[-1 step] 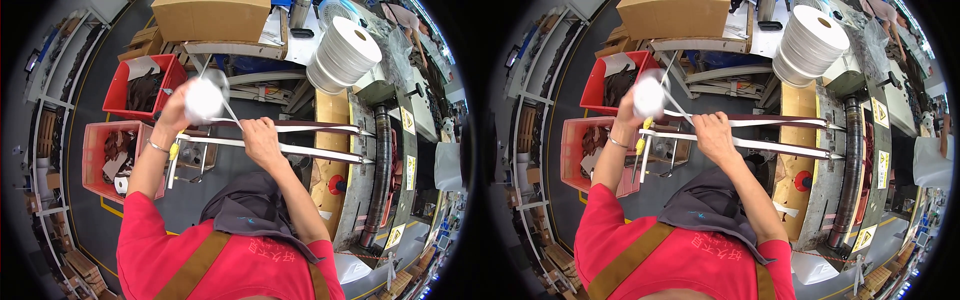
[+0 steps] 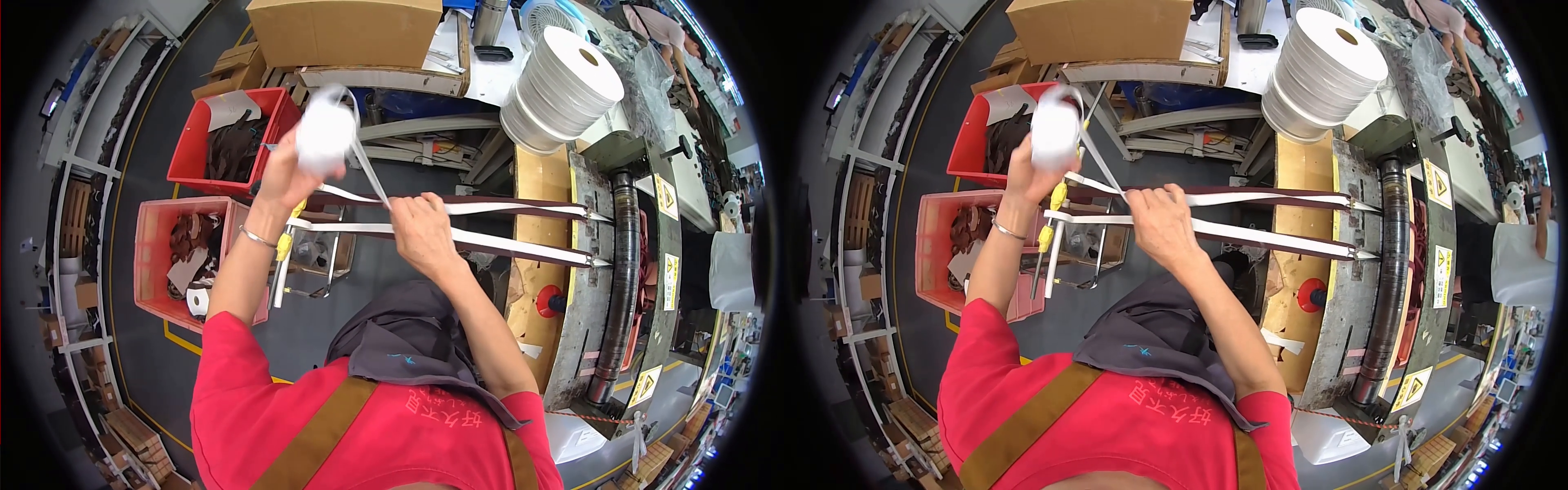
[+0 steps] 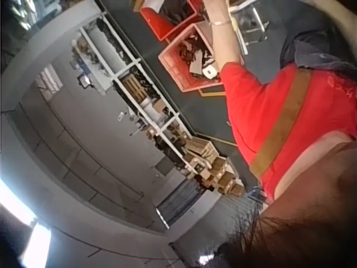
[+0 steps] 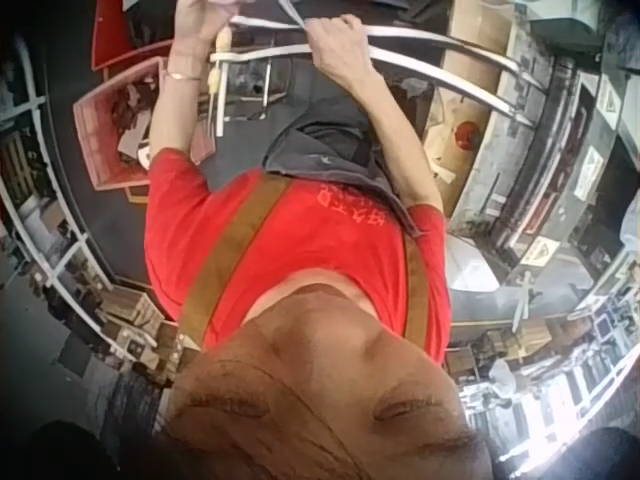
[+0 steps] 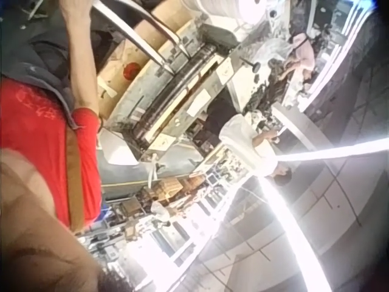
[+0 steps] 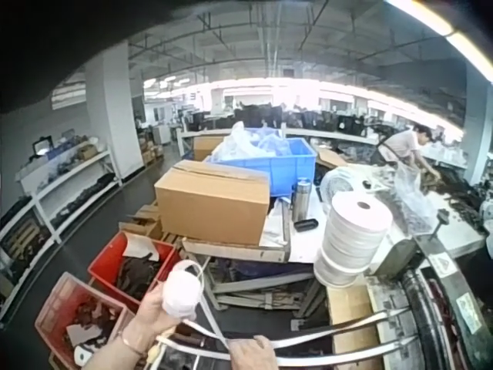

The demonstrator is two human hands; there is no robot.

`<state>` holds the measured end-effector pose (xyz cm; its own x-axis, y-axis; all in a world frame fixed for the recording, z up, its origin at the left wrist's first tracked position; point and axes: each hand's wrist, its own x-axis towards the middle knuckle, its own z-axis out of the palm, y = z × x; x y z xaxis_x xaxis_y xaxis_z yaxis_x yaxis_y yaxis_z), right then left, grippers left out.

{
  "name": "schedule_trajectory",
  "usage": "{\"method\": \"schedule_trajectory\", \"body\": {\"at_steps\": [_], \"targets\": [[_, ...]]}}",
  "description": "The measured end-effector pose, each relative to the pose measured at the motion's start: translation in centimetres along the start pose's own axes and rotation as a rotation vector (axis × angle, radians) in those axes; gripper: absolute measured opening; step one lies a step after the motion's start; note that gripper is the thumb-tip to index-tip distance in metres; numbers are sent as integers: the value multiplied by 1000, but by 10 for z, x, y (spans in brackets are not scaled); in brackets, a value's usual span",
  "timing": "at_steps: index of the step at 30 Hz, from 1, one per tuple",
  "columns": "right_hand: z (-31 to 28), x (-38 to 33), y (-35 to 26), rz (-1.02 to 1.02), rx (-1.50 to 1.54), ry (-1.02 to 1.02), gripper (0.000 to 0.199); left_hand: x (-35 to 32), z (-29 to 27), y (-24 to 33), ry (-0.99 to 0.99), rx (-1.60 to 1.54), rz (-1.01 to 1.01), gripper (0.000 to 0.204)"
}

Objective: Cutting leather/synthetic straps to length and attaching plastic hardware components at a workshop station.

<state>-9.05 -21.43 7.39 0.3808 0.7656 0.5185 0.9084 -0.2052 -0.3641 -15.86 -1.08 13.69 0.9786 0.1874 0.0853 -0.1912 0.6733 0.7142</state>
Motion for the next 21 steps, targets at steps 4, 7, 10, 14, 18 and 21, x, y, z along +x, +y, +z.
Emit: {"method": "schedule_trajectory", "body": {"at_steps": [4,7,10,14,18,21], "targets": [[-8,16,-14,-70,32,28,16,8,-23,-13,-3,1820,-77,28],[-5,16,-1,-50,-20,27,16,4,-15,-11,-609,1289,-500,30],[2,4,0,13,-22,-21,16,-5,-14,-13,-370,551,-253,30],[6,10,-14,-17,51,19,15,3,-27,-19,169,626,105,27],[4,17,-6,-47,0,21,17,4,-4,-18,-325,1711,-296,31],[11,9,-1,-41,-21,4,19,4,-17,-16,-613,1464,-504,30]]}}
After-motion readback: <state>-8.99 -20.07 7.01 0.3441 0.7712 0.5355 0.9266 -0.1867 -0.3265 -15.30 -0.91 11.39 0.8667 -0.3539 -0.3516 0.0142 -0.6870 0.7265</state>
